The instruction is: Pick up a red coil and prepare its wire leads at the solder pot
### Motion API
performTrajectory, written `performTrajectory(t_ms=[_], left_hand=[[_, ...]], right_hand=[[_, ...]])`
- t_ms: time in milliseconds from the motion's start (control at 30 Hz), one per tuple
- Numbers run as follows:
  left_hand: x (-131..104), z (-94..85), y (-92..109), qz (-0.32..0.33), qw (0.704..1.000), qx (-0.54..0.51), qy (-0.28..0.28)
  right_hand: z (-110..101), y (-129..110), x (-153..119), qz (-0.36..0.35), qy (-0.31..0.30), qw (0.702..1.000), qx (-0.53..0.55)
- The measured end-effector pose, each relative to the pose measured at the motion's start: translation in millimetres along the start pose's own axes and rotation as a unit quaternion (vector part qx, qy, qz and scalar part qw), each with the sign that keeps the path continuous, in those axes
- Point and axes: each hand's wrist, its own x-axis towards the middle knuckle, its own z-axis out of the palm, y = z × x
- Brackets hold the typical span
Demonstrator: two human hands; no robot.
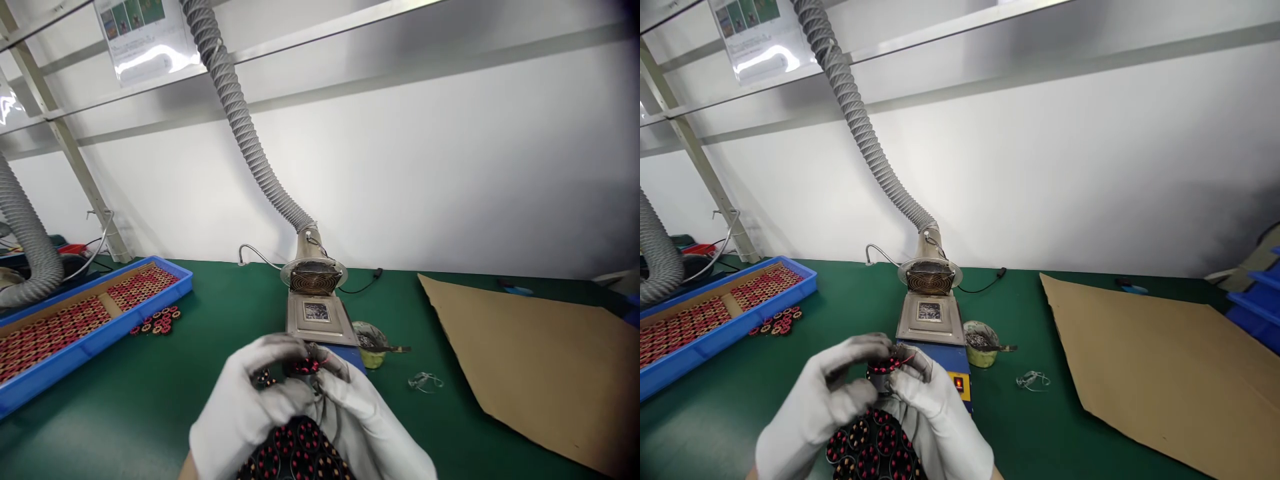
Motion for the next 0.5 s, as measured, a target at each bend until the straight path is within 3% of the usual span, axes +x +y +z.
performTrajectory(t_ms=[67, 133, 267, 300, 333, 433, 500], left_hand=[[1.5, 5.9, -1.8, 0.011, 1.000, -0.014, -0.012], [0.6, 7.9, -6.5, 0.035, 0.998, -0.029, 0.035], [-3.4, -2.2, -14.5, 0.024, 0.985, -0.065, 0.161], [-3.9, -5.0, -14.9, 0.024, 0.985, -0.056, 0.164], [-4.0, -6.8, -14.7, 0.027, 0.989, -0.033, 0.143], [-2.6, -3.7, -12.6, 0.032, 0.997, 0.074, -0.003], [-0.8, 1.7, -11.7, 0.056, 0.991, 0.111, -0.053]], right_hand=[[2.2, 0.5, -0.3, -0.011, -0.002, 1.000, 0.005], [2.2, 0.5, -1.4, -0.005, -0.004, 1.000, 0.022], [-2.3, -1.4, -3.3, 0.052, -0.034, 0.992, 0.106], [-3.0, -2.0, -3.0, 0.065, -0.045, 0.989, 0.126], [-3.2, -2.4, -2.3, 0.072, -0.055, 0.986, 0.143], [-1.0, -3.2, 0.5, 0.075, -0.079, 0.978, 0.176], [0.9, -3.1, 2.0, 0.072, -0.093, 0.975, 0.189]])
